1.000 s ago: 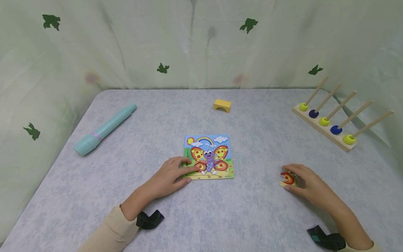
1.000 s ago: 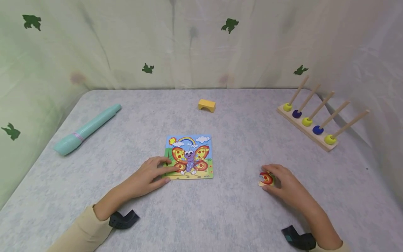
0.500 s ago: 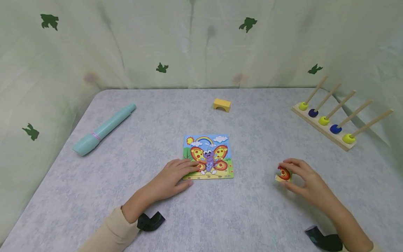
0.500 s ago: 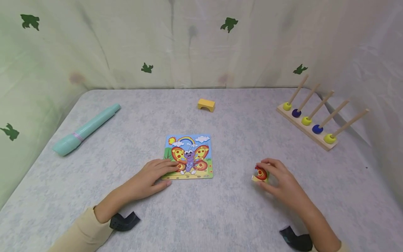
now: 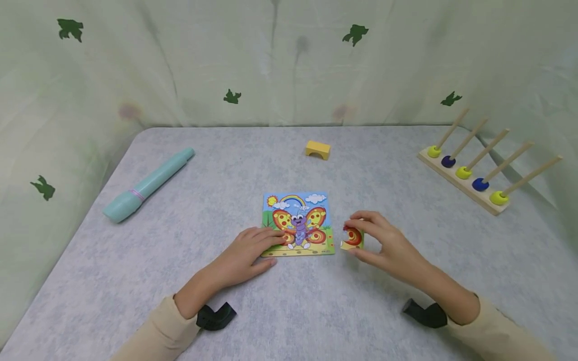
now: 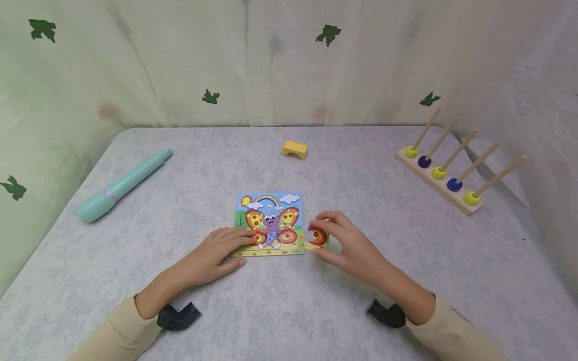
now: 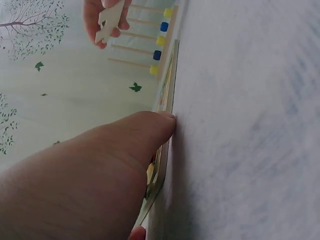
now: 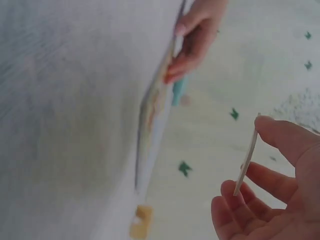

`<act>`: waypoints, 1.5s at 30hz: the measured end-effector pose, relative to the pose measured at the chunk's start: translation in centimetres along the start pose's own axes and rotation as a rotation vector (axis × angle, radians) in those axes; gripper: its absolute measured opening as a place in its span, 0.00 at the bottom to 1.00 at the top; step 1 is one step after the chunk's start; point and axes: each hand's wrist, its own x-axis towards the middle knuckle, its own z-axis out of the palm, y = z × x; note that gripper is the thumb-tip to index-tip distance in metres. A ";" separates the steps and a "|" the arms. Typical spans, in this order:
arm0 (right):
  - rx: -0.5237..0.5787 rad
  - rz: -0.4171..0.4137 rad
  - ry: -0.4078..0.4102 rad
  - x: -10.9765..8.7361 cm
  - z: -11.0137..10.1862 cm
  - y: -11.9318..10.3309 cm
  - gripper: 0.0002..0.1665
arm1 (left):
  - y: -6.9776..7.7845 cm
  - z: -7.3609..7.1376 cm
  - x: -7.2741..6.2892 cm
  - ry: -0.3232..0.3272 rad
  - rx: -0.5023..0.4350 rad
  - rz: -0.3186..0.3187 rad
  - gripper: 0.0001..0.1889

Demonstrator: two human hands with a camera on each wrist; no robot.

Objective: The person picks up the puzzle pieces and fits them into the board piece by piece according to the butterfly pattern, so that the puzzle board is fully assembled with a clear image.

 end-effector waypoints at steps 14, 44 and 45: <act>0.034 0.082 -0.185 3.5 5.3 2.0 0.26 | 0.2 0.0 0.2 -0.003 0.010 0.002 0.23; -0.128 0.080 -0.217 3.8 6.5 2.5 0.21 | 0.1 0.0 -0.4 0.017 -0.079 -0.020 0.22; -0.122 0.085 -0.218 3.8 6.5 2.5 0.21 | 0.1 0.0 -0.4 0.016 -0.080 -0.022 0.22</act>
